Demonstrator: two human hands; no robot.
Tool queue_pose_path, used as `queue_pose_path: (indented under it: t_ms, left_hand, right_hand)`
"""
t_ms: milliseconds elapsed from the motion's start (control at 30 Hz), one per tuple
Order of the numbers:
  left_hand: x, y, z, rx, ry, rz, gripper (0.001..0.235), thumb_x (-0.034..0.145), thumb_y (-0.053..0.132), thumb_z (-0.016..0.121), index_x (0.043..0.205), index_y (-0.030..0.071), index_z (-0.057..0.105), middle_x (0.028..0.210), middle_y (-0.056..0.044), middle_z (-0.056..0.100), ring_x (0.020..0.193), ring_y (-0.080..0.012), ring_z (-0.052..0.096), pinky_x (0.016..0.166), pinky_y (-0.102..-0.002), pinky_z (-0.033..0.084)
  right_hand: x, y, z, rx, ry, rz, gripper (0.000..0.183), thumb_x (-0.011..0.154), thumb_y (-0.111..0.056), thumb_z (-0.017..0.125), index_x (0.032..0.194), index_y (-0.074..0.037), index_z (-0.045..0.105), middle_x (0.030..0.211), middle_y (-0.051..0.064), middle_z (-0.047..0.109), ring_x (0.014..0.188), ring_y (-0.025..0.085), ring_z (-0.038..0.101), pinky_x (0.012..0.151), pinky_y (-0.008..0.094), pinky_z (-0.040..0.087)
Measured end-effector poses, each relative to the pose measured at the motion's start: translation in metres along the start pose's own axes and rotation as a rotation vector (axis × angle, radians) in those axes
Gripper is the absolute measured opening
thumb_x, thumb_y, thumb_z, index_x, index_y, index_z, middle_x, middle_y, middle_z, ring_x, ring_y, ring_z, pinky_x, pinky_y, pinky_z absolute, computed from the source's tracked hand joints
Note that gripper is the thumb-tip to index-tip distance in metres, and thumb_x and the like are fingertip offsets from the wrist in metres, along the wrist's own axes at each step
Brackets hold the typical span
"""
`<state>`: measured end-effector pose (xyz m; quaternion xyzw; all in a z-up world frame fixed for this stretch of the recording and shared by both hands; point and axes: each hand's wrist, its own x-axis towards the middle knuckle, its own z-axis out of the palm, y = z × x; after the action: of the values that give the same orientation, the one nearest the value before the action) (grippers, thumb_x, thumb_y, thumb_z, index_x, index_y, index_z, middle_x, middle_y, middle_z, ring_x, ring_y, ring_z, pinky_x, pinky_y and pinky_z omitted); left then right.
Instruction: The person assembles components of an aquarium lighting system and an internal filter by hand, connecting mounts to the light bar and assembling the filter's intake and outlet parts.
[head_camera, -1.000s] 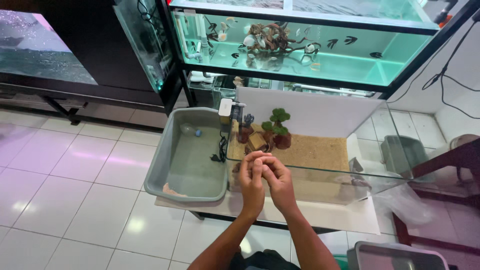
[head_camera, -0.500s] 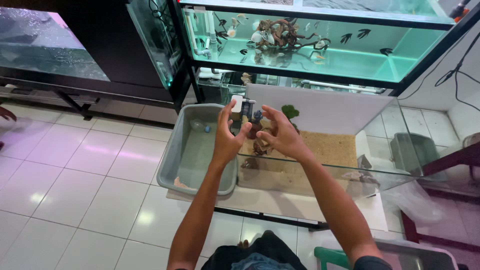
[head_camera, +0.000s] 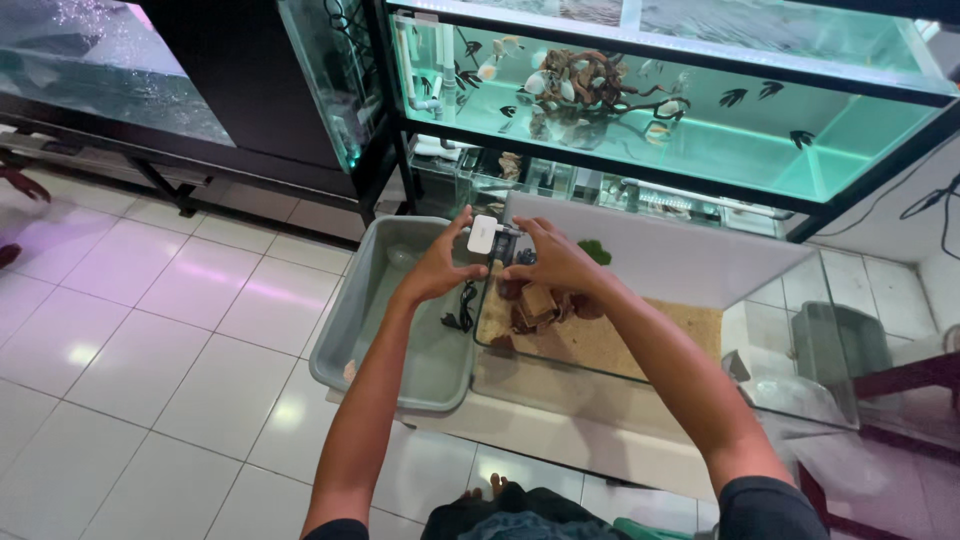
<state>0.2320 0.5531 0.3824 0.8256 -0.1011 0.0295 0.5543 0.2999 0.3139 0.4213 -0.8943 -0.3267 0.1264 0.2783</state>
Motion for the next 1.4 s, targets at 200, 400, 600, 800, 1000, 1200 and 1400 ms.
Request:
queue_pose_path:
  t_ms: [200, 400, 600, 800, 1000, 1200, 1400]
  left_hand:
    - [0.016, -0.012, 0.005, -0.111, -0.036, -0.065, 0.121, 0.070, 0.023, 0.097, 0.167, 0.024, 0.024, 0.157, -0.024, 0.045, 0.149, -0.0434, 0.038, 0.117, -0.061, 0.032]
    - [0.018, -0.023, 0.001, -0.184, -0.082, -0.056, 0.115, 0.067, 0.022, 0.100, 0.162, 0.017, 0.036, 0.155, -0.024, 0.048, 0.144, -0.0470, 0.043, 0.116, -0.060, 0.034]
    - [0.019, -0.027, -0.005, -0.126, -0.084, -0.053, 0.117, 0.060, 0.024, 0.103, 0.159, 0.014, 0.042, 0.151, -0.020, 0.054, 0.137, -0.0469, 0.050, 0.114, -0.056, 0.038]
    - [0.002, 0.008, -0.017, -0.049, -0.086, -0.036, 0.110, 0.063, 0.022, 0.100, 0.156, 0.008, 0.044, 0.145, -0.024, 0.058, 0.134, -0.0456, 0.055, 0.114, -0.054, 0.040]
    - [-0.018, 0.042, -0.023, -0.022, -0.036, 0.032, 0.107, 0.063, 0.021, 0.100, 0.154, 0.007, 0.046, 0.139, -0.025, 0.061, 0.129, -0.0445, 0.059, 0.113, -0.052, 0.043]
    - [-0.032, 0.073, -0.023, -0.101, 0.033, 0.158, 0.107, 0.067, 0.032, 0.099, 0.156, 0.010, 0.045, 0.139, -0.021, 0.061, 0.126, -0.0367, 0.061, 0.111, -0.050, 0.046]
    - [-0.039, 0.104, -0.017, -0.199, 0.088, 0.291, 0.112, 0.070, 0.041, 0.096, 0.160, 0.010, 0.037, 0.141, -0.022, 0.058, 0.127, -0.0373, 0.059, 0.112, -0.055, 0.043]
  right_hand:
    - [0.028, 0.012, 0.012, -0.021, -0.078, -0.040, 0.088, 0.081, -0.046, 0.081, 0.151, -0.009, 0.042, 0.143, 0.020, 0.053, 0.134, 0.047, 0.052, 0.110, 0.058, 0.045]
    - [0.030, 0.014, 0.018, 0.004, -0.055, -0.020, 0.076, 0.081, -0.042, 0.080, 0.143, -0.018, 0.044, 0.138, 0.016, 0.060, 0.124, 0.042, 0.062, 0.103, 0.055, 0.051]
    - [0.020, 0.001, 0.009, 0.036, -0.060, -0.049, 0.074, 0.081, -0.045, 0.080, 0.140, -0.015, 0.048, 0.127, 0.018, 0.065, 0.119, 0.041, 0.065, 0.102, 0.054, 0.052]
    - [0.004, -0.024, -0.006, 0.028, -0.055, -0.087, 0.075, 0.082, -0.048, 0.079, 0.140, -0.012, 0.048, 0.120, 0.021, 0.066, 0.115, 0.045, 0.066, 0.099, 0.057, 0.052]
    - [-0.016, -0.050, -0.026, -0.017, -0.052, -0.094, 0.075, 0.082, -0.048, 0.077, 0.143, -0.014, 0.049, 0.123, 0.020, 0.067, 0.116, 0.045, 0.066, 0.100, 0.058, 0.051]
    - [-0.036, -0.071, -0.050, 0.023, 0.098, -0.209, 0.074, 0.081, -0.047, 0.078, 0.142, -0.012, 0.054, 0.123, 0.020, 0.068, 0.114, 0.045, 0.067, 0.101, 0.057, 0.050]
    - [-0.049, -0.078, -0.057, 0.087, 0.342, -0.419, 0.074, 0.076, -0.046, 0.081, 0.135, -0.008, 0.059, 0.114, 0.021, 0.070, 0.103, 0.045, 0.070, 0.093, 0.057, 0.052]
